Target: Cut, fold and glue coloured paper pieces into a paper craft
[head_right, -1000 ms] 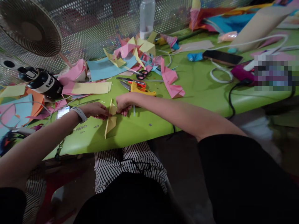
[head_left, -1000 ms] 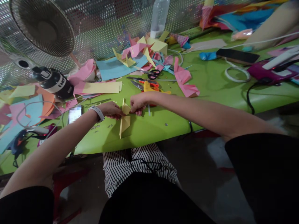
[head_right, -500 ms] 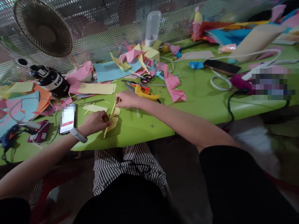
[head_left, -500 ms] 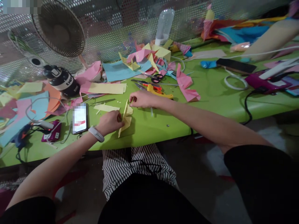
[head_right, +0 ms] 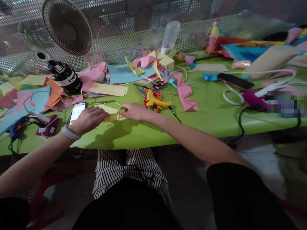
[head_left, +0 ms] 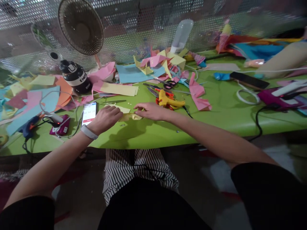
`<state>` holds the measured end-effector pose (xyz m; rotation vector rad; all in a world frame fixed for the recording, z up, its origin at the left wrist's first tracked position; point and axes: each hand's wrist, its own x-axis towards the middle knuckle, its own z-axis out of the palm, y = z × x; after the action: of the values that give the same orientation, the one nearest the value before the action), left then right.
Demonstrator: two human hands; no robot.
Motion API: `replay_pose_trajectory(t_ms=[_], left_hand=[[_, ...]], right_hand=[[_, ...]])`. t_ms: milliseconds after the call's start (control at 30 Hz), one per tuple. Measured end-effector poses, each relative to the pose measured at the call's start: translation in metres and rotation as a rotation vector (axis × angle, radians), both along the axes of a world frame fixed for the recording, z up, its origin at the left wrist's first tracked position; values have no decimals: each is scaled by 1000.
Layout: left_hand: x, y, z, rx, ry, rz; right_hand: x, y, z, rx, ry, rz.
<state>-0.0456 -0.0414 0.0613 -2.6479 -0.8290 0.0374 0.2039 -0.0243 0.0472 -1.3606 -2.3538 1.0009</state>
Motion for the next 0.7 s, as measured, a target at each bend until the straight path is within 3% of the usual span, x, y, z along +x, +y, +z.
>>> replay_pose_trajectory(t_ms=[200, 367, 567, 633, 700], left_hand=[[5, 8, -29, 20, -270, -75], [11, -4, -45, -39, -311, -92], [22, -6, -43, -85, -249, 0], [23, -6, -41, -122, -218, -1], [23, -7, -41, -166, -163, -25]], right_hand=[[6, -24, -23, -345, 236, -280], [9, -38, -32, -445, 377, -377], [8, -40, -43, -411, 460, -342], [9, -43, -45, -311, 390, -319], [11, -48, -45, -82, 246, -287]])
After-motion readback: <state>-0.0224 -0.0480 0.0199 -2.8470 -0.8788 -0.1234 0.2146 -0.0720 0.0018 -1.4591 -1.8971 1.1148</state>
